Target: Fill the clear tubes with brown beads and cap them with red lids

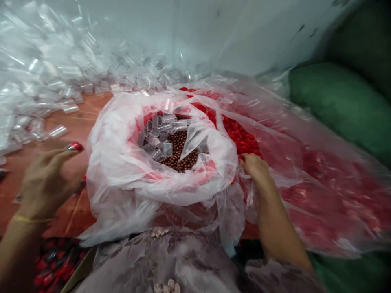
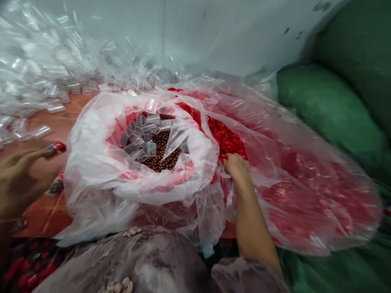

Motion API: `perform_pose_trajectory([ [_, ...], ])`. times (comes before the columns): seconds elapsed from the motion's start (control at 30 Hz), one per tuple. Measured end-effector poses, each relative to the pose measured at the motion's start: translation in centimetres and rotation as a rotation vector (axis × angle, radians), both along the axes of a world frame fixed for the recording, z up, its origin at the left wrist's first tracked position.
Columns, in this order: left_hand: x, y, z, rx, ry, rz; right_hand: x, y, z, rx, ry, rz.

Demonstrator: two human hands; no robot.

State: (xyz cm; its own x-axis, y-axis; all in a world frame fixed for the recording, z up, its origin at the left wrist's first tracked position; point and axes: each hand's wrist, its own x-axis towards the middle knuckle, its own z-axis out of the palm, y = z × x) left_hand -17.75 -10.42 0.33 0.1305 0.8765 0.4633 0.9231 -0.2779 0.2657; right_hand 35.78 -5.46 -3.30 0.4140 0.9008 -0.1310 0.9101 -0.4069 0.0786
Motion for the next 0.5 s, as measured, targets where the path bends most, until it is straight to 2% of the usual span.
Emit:
perform_pose_trajectory([
  [0.07,3.1,1.7,0.7,0.129,0.166,-0.09,0.2,0.2,0.3,0.273,0.134,-0.035],
  [0.1,5.0,2.5,1.2,0.137,0.229,-0.182,0.3,0.2,0.6,0.442,0.242,-0.049],
  [0.13,7.0,3.3,1.6,0.123,0.271,-0.293,0.1,0.1,1.0,0.593,0.355,-0.056],
  [0.2,11.0,5.1,2.2,0.04,0.384,-0.48,-1.2,-0.2,2.2,0.762,0.541,-0.042],
  [0.27,14.4,7.1,2.0,-0.057,0.482,-0.54,-3.8,-0.8,3.4,0.848,0.737,0.007],
  [0.33,16.9,9.2,1.2,-0.075,0.556,-0.623,-7.2,-1.4,4.4,0.97,1.116,0.088],
  [0.37,17.8,10.3,0.6,-0.069,0.597,-0.695,-9.0,-1.6,4.6,0.999,1.235,0.132],
  [0.43,18.8,12.1,-0.4,-0.071,0.685,-0.852,-12.0,-1.6,4.6,0.962,1.361,0.237],
  [0.5,19.2,13.2,-1.2,-0.127,0.764,-0.922,-14.1,-1.3,3.8,0.909,1.409,0.304],
])
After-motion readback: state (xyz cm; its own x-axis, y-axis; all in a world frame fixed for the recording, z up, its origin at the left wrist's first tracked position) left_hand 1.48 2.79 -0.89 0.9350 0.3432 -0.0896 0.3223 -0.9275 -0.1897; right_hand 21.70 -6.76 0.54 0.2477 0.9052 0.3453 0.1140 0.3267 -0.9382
